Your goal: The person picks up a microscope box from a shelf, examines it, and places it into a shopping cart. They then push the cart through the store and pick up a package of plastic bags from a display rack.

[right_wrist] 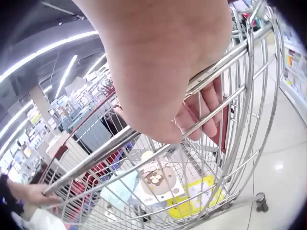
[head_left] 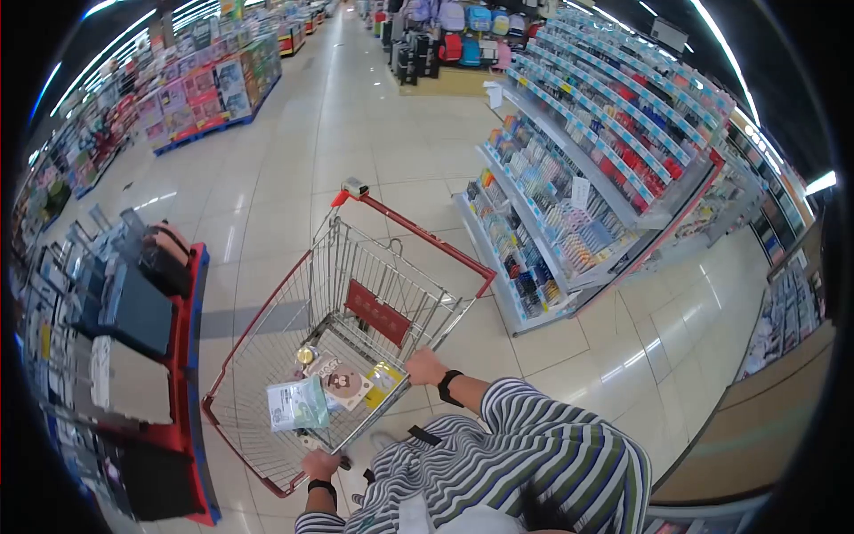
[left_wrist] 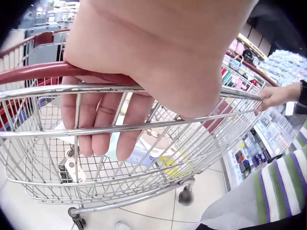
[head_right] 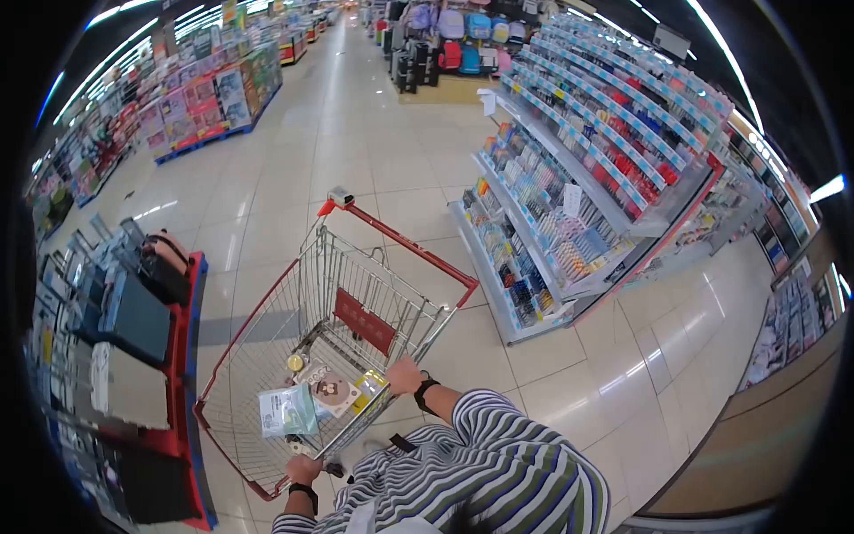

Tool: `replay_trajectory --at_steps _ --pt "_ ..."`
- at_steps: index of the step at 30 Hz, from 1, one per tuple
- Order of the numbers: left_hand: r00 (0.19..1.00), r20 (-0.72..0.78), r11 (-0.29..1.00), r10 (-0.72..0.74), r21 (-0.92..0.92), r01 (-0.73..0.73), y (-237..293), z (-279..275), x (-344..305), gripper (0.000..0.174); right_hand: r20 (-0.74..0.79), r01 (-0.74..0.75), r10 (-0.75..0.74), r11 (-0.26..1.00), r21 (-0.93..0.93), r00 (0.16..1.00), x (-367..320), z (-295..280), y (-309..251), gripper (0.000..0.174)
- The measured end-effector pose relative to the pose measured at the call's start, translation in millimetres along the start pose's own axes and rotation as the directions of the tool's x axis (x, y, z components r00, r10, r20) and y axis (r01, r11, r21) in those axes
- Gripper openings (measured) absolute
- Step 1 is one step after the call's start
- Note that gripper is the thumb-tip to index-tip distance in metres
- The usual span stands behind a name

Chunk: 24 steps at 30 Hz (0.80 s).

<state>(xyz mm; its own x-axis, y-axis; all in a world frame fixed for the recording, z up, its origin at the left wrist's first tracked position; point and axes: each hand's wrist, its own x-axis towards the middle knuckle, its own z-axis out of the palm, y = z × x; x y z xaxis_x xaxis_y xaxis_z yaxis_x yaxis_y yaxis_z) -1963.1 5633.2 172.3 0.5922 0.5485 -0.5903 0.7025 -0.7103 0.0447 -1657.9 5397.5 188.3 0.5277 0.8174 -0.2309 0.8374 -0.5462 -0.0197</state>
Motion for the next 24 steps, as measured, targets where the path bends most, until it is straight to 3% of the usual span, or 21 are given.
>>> replay_trajectory --at_steps 2,4,5,6,8,9,10,13,14,19,21,24 --pt "1.000 0.008 1.000 0.006 0.010 -0.006 -7.2 -16.4 26.8 0.065 -0.010 0.030 -0.030 1.000 -0.004 0.999 22.6 12.2 5.3 0.020" --pt "0.990 -0.028 0.990 0.136 -0.037 -0.137 -10.9 -30.6 41.1 0.054 -0.032 -0.055 0.055 0.998 0.002 0.998 40.9 18.4 13.2 0.021" --pt "0.989 0.017 0.989 0.145 -0.030 -0.144 -13.7 -36.6 37.7 0.053 -0.048 0.058 -0.058 0.998 0.005 0.997 31.6 8.7 16.4 0.017" --pt "0.989 0.059 0.991 0.135 -0.022 -0.134 -13.3 -49.9 41.8 0.052 -0.219 0.125 -0.113 0.991 0.042 0.969 41.4 18.8 22.3 0.016" --pt "0.997 0.030 0.998 0.067 -0.020 -0.067 -19.1 -47.3 74.3 0.049 0.020 0.003 -0.004 0.999 0.040 1.000 60.5 -32.3 8.0 0.024" --pt "0.998 -0.026 0.997 0.063 -0.035 -0.064 -20.4 -48.3 93.6 0.053 0.007 -0.023 0.023 0.999 0.045 1.000 76.8 -42.9 9.3 0.023" --pt "0.998 -0.016 0.997 0.057 -0.049 -0.058 -20.8 -54.3 104.6 0.055 0.090 -0.049 0.051 0.998 -0.024 0.995 89.6 -37.9 7.4 0.022" --pt "0.999 0.016 0.998 0.037 -0.056 -0.036 -23.7 -69.2 118.2 0.059 0.088 -0.022 0.027 0.998 -0.060 0.996 109.0 -23.2 3.7 0.023" --pt "0.997 0.039 0.998 0.063 -0.020 -0.062 -24.2 -74.3 130.0 0.061 0.120 -0.085 0.094 0.994 -0.076 0.988 113.8 -32.7 2.8 0.024" --pt "0.995 -0.072 0.998 0.066 -0.013 -0.067 -27.7 -105.2 179.9 0.062 0.208 -0.178 0.194 0.980 -0.092 0.959 178.1 -49.7 9.7 0.023" --pt "0.979 -0.125 0.986 0.161 -0.013 -0.164 -31.4 -104.7 205.2 0.066 0.179 -0.152 0.166 0.985 -0.085 0.970 198.0 -48.4 16.5 0.023" --pt "0.965 -0.191 0.983 0.177 -0.015 -0.184 -30.4 -122.7 230.2 0.064 0.112 -0.105 0.114 0.991 -0.087 0.987 230.7 -40.4 34.4 0.022"
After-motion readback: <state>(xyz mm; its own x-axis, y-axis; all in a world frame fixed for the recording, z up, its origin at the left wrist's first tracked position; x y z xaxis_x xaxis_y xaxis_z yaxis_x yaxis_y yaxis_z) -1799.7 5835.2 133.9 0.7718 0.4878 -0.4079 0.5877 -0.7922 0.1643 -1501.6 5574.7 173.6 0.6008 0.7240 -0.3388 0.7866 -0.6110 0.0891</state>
